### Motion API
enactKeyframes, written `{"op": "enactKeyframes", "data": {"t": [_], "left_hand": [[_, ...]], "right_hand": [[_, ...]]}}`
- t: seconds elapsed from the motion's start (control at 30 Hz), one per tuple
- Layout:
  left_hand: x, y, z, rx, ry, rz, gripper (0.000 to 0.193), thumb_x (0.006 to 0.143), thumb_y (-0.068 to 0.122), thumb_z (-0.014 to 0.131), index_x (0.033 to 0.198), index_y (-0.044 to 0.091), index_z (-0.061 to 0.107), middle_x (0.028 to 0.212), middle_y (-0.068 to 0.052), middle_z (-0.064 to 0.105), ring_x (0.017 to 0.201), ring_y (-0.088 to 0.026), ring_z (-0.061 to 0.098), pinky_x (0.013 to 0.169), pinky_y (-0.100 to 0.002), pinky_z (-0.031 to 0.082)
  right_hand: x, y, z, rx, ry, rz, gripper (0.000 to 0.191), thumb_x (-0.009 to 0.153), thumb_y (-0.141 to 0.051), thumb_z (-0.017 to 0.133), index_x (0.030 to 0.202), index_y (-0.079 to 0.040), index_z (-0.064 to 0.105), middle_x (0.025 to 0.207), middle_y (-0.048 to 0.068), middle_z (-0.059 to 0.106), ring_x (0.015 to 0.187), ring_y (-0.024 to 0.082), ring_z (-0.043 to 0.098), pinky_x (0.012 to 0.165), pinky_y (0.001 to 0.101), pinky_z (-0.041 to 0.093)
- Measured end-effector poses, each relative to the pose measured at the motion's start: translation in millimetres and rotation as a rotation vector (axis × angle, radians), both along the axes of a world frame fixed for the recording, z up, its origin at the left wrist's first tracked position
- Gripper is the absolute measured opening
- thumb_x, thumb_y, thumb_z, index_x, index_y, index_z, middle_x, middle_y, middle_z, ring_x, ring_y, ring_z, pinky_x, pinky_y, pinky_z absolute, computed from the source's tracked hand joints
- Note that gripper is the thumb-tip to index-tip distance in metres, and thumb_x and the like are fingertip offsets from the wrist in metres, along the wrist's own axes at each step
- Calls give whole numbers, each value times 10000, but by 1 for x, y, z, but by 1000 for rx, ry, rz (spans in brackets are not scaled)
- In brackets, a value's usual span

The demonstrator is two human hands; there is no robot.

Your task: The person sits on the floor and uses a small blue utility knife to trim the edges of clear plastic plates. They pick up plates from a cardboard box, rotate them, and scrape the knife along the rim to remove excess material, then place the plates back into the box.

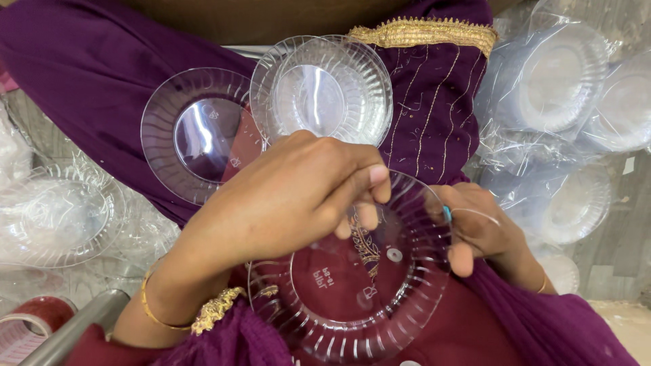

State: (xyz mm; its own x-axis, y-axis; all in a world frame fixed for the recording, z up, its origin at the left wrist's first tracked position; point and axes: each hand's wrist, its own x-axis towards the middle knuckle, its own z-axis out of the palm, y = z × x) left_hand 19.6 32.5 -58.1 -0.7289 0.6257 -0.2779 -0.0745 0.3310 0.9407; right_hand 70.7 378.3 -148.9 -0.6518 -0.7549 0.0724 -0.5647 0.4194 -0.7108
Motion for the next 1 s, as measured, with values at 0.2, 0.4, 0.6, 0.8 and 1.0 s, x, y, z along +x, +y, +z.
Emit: {"op": "enactKeyframes", "data": {"t": [0.2, 0.4, 0.6, 0.8, 1.0], "left_hand": [[11, -8, 0, -73, -152, 74, 310, 1017, 230, 465, 933, 91, 729, 727, 21, 798, 541, -75, 753, 551, -277, 626], [23, -17, 1, -45, -55, 199, 280, 1027, 181, 486, 993, 61, 736, 749, -1, 805, 561, -88, 770, 563, -291, 631], [9, -15, 3, 31, 56, 154, 321, 997, 108, 436, 1286, 68, 568, 843, -53, 801, 638, -122, 791, 611, -302, 633], [-21, -27, -5, 141, -190, -164, 338, 1006, 230, 428, 1287, 78, 537, 957, -68, 818, 736, -139, 821, 622, -286, 678], [-14, -26, -7, 249, -283, -125, 350, 1047, 239, 367, 1167, 51, 637, 897, -87, 828, 707, -129, 817, 597, -248, 676]], "right_hand": [[30, -1, -10, 94, 11, -110, 710, 997, -652, 456, 1207, 9, 611, 803, 49, 617, 707, 256, 625, 656, 408, 473], [33, -19, -9, 13, -96, -147, 660, 1034, -678, 351, 1059, -62, 588, 800, 40, 610, 661, 199, 640, 609, 357, 480], [-57, -29, 28, -50, -329, 51, 546, 1073, -552, 359, 933, -76, 588, 735, 35, 609, 607, 210, 629, 555, 336, 478], [-70, -52, 36, -68, -315, 286, 466, 1114, -397, 371, 963, -23, 604, 779, 96, 585, 674, 256, 636, 633, 367, 484], [-55, -44, 40, -283, -408, 183, 456, 1145, -365, 386, 1023, -2, 634, 942, 111, 702, 772, 239, 701, 695, 351, 536]]}}
